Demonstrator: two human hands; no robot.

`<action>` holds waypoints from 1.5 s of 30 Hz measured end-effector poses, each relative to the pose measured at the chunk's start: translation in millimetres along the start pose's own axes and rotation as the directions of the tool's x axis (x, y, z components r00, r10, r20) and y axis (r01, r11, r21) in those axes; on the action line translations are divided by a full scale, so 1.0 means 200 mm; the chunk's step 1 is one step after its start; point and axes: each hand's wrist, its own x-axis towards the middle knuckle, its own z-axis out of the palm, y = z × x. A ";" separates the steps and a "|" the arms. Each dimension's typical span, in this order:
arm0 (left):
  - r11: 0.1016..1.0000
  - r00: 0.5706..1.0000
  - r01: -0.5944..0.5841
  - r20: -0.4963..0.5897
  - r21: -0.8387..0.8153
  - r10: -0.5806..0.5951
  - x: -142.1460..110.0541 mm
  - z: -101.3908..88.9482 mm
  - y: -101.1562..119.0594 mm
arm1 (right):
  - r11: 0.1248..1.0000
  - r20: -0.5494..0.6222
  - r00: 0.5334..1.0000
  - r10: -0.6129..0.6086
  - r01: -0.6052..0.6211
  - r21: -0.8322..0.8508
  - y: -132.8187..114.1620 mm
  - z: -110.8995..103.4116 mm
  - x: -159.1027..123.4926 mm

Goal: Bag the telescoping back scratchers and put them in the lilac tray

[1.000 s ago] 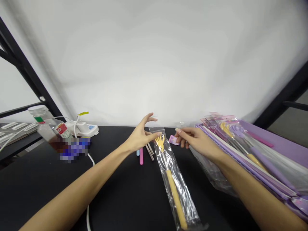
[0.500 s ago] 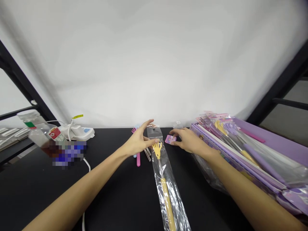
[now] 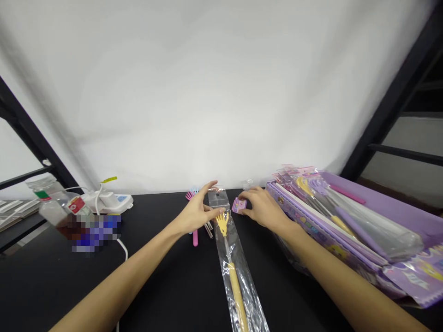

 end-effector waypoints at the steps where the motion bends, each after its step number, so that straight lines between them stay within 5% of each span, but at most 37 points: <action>1: 1.000 1.000 -0.001 -0.005 0.005 0.001 0.00 0.00 0.00 | 1.000 -0.009 1.000 -0.003 0.003 0.025 0.00 0.00 0.00; 7: 1.000 1.000 0.014 0.000 -0.007 -0.014 0.00 0.01 0.01 | 0.936 0.007 1.000 -0.011 0.008 0.352 0.00 0.01 -0.01; 10: 0.999 1.000 0.016 0.009 -0.050 -0.015 0.00 0.01 0.00 | 0.795 0.042 0.999 0.015 -0.038 0.605 -0.03 -0.01 -0.02; 13: 0.996 0.999 0.024 0.034 -0.080 -0.022 0.00 0.02 -0.01 | 0.659 -0.044 0.989 0.139 -0.059 0.750 -0.07 -0.04 -0.02; 17: 0.993 0.998 0.004 0.065 -0.115 0.004 0.00 0.02 0.00 | 0.716 -0.214 0.965 0.154 0.040 0.697 -0.12 -0.10 -0.01; 22: 0.988 0.995 -0.044 0.077 -0.149 0.056 0.00 0.02 0.01 | 0.769 -0.233 0.971 -0.055 0.190 0.611 -0.17 -0.15 0.04; 31: 0.968 0.992 -0.042 0.107 -0.246 0.070 0.00 0.01 0.01 | 0.876 -0.351 0.926 -0.142 0.283 0.391 -0.21 -0.13 0.07; 41: 0.967 0.986 -0.009 0.160 -0.255 0.052 -0.02 0.02 0.05 | 0.862 -0.234 0.971 -0.041 0.153 0.483 -0.22 -0.14 0.04; 45: 0.976 0.993 0.017 0.117 -0.219 0.009 -0.02 0.02 0.05 | 0.881 -0.280 0.960 -0.030 0.157 0.446 -0.21 -0.15 0.04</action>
